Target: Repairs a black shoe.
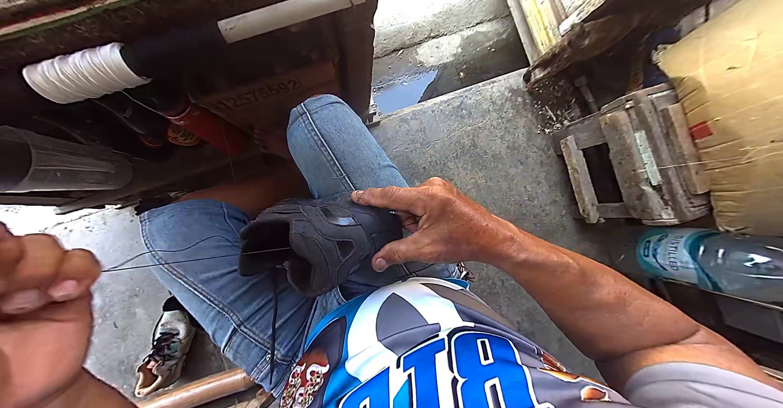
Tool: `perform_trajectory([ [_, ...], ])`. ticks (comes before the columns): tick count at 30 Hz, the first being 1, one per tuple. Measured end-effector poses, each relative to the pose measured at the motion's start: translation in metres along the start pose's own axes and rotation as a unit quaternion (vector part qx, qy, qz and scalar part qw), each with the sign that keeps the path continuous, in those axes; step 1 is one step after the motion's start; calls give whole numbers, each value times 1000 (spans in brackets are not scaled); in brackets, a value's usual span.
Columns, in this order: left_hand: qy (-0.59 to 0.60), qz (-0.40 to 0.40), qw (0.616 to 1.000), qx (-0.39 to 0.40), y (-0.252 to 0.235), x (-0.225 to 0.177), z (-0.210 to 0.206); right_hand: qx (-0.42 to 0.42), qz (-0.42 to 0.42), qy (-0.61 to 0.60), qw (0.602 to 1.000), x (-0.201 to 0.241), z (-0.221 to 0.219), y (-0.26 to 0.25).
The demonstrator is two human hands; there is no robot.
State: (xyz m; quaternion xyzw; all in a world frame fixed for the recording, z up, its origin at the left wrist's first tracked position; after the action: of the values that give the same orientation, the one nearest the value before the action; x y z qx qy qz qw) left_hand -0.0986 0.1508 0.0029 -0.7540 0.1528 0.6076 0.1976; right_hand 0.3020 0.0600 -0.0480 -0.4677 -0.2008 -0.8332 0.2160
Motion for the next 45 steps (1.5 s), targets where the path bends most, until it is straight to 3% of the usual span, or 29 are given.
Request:
perform_trajectory([
  [4, -211, 28, 971, 107, -6, 17, -80, 26, -27, -7, 999, 1, 2, 6],
  [8, -500, 69, 844, 181, -12, 48, -184, 104, -82, 24, 991, 0, 13, 19],
  [11, -598, 64, 776, 191, -20, 59, -199, 132, -31, 4, 991, -11, 29, 42],
  [14, -614, 76, 758, 205, -24, 56, -203, 100, 95, -198, 970, -3, 37, 50],
  [17, -621, 76, 750, 213, -29, 57, -210, 75, 169, -367, 911, 8, 24, 30],
  [20, -617, 53, 754, 220, -29, 61, -212, 79, 186, -429, 881, 24, 19, 1],
  [25, -620, 26, 751, 224, -23, 63, -216, 20, 124, -392, 911, 44, 42, -34],
  [32, -618, 9, 752, 229, -19, 66, -215, 38, 40, -392, 918, 43, 49, -62],
  [37, -624, 9, 749, 221, -21, 67, -215, 36, 66, -412, 908, 39, 56, -72],
  [39, -586, 11, 784, 207, -23, 66, -209, 26, 116, -396, 911, 35, 58, -66],
  [42, -389, 10, 902, 187, -23, 54, -192, 14, 176, -278, 944, 28, 60, -46],
  [45, -134, -14, 983, 121, -18, 41, -153, 15, 127, -96, 987, 23, 50, -17],
])
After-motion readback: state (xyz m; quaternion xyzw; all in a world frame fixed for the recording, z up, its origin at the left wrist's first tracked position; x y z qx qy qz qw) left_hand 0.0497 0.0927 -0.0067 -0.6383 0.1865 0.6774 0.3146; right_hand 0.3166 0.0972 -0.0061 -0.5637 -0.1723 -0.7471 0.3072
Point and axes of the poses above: each hand's wrist, its own y-axis away from the middle knuckle, its own z-axis out of the back of the hand, x = y × z, the point moved 3 cm from there along -y, towards the middle knuckle, and after that the axes turned 14 degrees about x, right-handed, at the moved point
